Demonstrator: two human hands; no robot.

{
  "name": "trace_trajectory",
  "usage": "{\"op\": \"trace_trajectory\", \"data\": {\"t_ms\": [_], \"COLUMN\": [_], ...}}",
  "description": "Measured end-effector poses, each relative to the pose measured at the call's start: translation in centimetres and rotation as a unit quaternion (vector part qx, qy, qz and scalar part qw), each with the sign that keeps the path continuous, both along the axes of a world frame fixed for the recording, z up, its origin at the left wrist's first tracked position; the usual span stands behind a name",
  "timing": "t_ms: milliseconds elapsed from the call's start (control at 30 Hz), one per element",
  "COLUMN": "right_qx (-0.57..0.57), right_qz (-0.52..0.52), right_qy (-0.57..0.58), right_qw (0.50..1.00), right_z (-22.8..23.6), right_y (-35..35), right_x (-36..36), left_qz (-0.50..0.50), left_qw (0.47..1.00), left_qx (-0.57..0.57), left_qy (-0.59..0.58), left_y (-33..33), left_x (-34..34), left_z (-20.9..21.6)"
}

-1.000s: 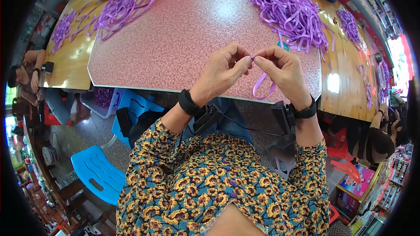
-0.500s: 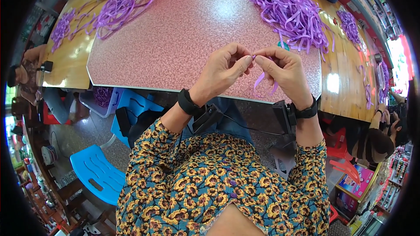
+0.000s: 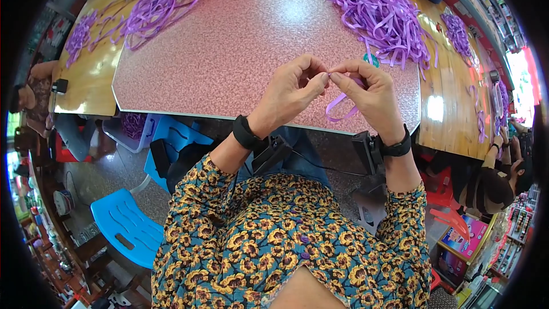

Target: The person picks up a purple ribbon, stretches it out, and threads it through a small purple plastic piece to form a loop. They then repeat this process with a second ribbon and plastic piece.

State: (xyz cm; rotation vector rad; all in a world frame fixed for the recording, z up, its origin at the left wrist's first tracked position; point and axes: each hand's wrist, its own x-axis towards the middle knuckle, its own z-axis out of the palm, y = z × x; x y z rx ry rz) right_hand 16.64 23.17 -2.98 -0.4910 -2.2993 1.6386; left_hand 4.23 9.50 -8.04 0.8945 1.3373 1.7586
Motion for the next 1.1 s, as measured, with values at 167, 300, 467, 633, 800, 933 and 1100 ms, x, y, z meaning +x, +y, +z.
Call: {"op": "trace_trajectory", "data": {"t_ms": [167, 300, 467, 633, 800, 933, 1100], "right_qx": [-0.012, 0.008, 0.02, 0.051, 0.04, 0.023, 0.017], "right_qz": [-0.006, -0.006, -0.013, -0.012, -0.013, -0.016, -0.034], "right_qy": [-0.011, 0.021, 0.032, 0.011, 0.036, 0.037, 0.015], "right_qw": [1.0, 1.0, 0.999, 0.999, 0.998, 0.999, 0.999], "right_z": [-0.1, -0.4, -0.6, -0.4, -0.5, -0.2, -0.1], "right_y": [-0.1, -0.1, -0.4, 0.1, -0.1, -0.5, -0.8], "right_x": [0.1, 0.0, 0.1, 0.2, 0.1, 0.0, 0.2], "left_qz": [0.017, 0.035, 0.044, 0.039, 0.003, 0.003, -0.029], "left_qw": [0.999, 0.998, 0.996, 0.997, 1.0, 1.0, 0.999], "left_qx": [0.004, 0.012, 0.016, 0.009, -0.004, 0.002, -0.027], "left_qy": [0.031, 0.043, 0.073, 0.063, -0.005, -0.016, 0.014], "left_y": [0.2, 0.4, 0.4, 0.3, 0.2, 0.2, 0.2], "left_x": [0.1, 0.2, 0.2, 0.2, 0.3, 0.2, 0.1], "left_z": [-0.4, -0.6, -0.7, -0.4, 0.1, 0.1, -0.1]}}
